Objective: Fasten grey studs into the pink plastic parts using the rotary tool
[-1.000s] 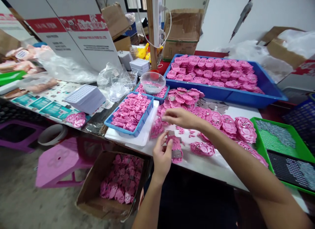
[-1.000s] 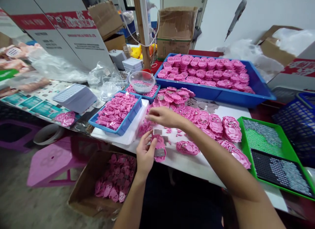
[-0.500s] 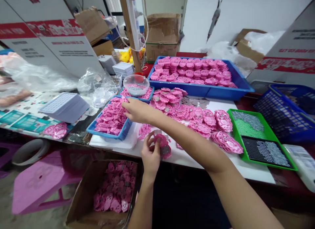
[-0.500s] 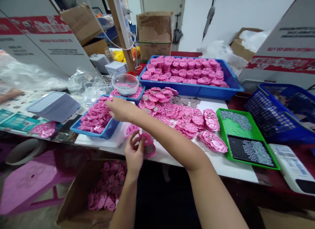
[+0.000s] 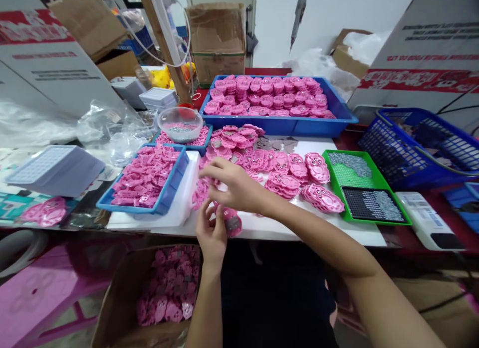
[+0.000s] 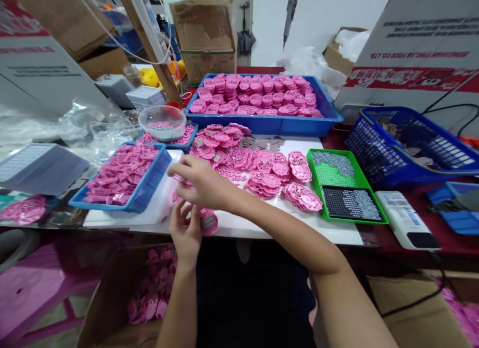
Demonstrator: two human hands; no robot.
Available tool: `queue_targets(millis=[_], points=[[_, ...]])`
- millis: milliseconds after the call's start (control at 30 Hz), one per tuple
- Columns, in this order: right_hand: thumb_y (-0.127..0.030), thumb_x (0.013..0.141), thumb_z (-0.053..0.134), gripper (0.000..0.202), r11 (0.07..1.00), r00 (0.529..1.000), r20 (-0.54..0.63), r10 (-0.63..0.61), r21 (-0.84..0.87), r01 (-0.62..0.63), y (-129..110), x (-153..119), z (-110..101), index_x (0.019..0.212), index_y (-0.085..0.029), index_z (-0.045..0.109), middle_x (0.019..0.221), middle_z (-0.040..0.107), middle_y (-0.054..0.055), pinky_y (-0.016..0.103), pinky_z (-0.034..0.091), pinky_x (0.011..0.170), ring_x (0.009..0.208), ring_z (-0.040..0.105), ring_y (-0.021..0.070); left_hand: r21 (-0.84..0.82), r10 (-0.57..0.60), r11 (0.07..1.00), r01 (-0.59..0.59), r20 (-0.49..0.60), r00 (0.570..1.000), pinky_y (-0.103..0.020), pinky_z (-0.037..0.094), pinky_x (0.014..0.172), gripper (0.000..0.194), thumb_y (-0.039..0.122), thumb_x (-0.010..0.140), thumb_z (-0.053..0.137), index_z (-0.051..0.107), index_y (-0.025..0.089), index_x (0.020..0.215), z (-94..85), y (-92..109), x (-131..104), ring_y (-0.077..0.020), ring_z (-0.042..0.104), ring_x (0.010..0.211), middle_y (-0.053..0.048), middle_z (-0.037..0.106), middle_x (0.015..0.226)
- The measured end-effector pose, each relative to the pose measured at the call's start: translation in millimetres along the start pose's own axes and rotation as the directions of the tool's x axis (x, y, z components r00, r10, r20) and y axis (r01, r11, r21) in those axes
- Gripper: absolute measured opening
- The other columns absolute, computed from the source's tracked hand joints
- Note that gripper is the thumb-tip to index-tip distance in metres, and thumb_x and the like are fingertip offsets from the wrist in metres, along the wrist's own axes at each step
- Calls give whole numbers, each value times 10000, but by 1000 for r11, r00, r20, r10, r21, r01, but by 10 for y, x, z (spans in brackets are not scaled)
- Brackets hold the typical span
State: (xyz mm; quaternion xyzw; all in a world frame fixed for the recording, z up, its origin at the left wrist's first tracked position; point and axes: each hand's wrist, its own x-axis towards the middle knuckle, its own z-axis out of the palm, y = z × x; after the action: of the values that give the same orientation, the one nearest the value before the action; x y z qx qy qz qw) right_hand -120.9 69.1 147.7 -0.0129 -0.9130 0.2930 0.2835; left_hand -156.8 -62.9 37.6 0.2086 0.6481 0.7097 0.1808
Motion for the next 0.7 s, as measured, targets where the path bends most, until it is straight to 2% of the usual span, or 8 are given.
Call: queue_targets(millis=[67, 167, 267, 333, 433, 567, 633, 700], points=[[-99, 953, 573, 191, 997, 998, -20, 67, -24, -67, -65, -512, -217, 1118, -163, 645, 1057, 605, 83, 301, 520, 840, 955, 583, 162, 52, 32, 998, -32, 0, 999, -218, 564, 627, 531, 581, 934, 698, 653, 195, 1296, -23, -18, -5, -143, 707, 731, -54, 731, 978], [-59, 938, 559, 267, 971, 982, 2, 191, -149, -189, -149, -1280, -481, 1153, -181, 659, 1103, 624, 100, 324, 549, 860, 1018, 620, 182, 146, 87, 986, -85, -11, 996, -221, 560, 678, 452, 534, 995, 625, 669, 197, 1294, -62, -62, -8, -149, 708, 814, -61, 735, 1037], [-35, 924, 557, 309, 911, 949, -91, 301, -268, -314, -173, -1910, -582, 1171, -188, 662, 1129, 631, 114, 360, 579, 874, 1048, 646, 203, 176, 118, 978, -111, -26, 993, -225, 557, 738, 371, 476, 1016, 613, 687, 200, 1252, -83, -79, -27, -148, 709, 864, -59, 735, 1081], [-28, 920, 556, 323, 877, 936, -147, 320, -328, -351, -162, -2202, -560, 1181, -182, 667, 1135, 640, 128, 380, 599, 874, 1046, 659, 215, 147, 94, 985, -92, -9, 996, -211, 543, 710, 344, 465, 1003, 639, 692, 200, 1216, -76, -65, -59, -136, 696, 818, -44, 732, 1033], [-27, 917, 559, 357, 848, 929, -187, 320, -380, -369, -151, -2425, -480, 1209, -193, 679, 1151, 667, 135, 425, 610, 905, 1068, 667, 234, 86, 16, 996, -22, 71, 997, -189, 498, 608, 349, 478, 982, 666, 693, 199, 1190, -18, -16, -144, -106, 630, 671, -12, 712, 895], [-52, 939, 563, 374, 841, 897, -229, 377, -322, -436, -170, -2451, -441, 1260, -214, 664, 1220, 675, 129, 463, 593, 980, 1151, 659, 241, 62, -15, 998, 5, 159, 987, -189, 506, 621, 336, 476, 961, 696, 701, 196, 1146, 133, 88, -309, -105, 634, 685, -19, 716, 916], [-87, 951, 595, 339, 839, 880, -239, 411, -278, -468, -178, -2434, -451, 1262, -209, 653, 1206, 683, 121, 461, 585, 988, 1145, 658, 239, 69, -29, 998, 13, 242, 970, -183, 500, 608, 318, 461, 966, 695, 705, 199, 1147, 213, 143, -390, -103, 622, 659, -4, 698, 846], [-112, 958, 626, 286, 844, 875, -238, 422, -250, -475, -177, -2428, -462, 1226, -208, 660, 1158, 697, 106, 448, 582, 974, 1102, 658, 231, 74, -67, 996, 43, 349, 935, -186, 503, 605, 319, 452, 974, 686, 702, 206, 1176, 283, 182, -454, -108, 619, 649, 4, 683, 797]])
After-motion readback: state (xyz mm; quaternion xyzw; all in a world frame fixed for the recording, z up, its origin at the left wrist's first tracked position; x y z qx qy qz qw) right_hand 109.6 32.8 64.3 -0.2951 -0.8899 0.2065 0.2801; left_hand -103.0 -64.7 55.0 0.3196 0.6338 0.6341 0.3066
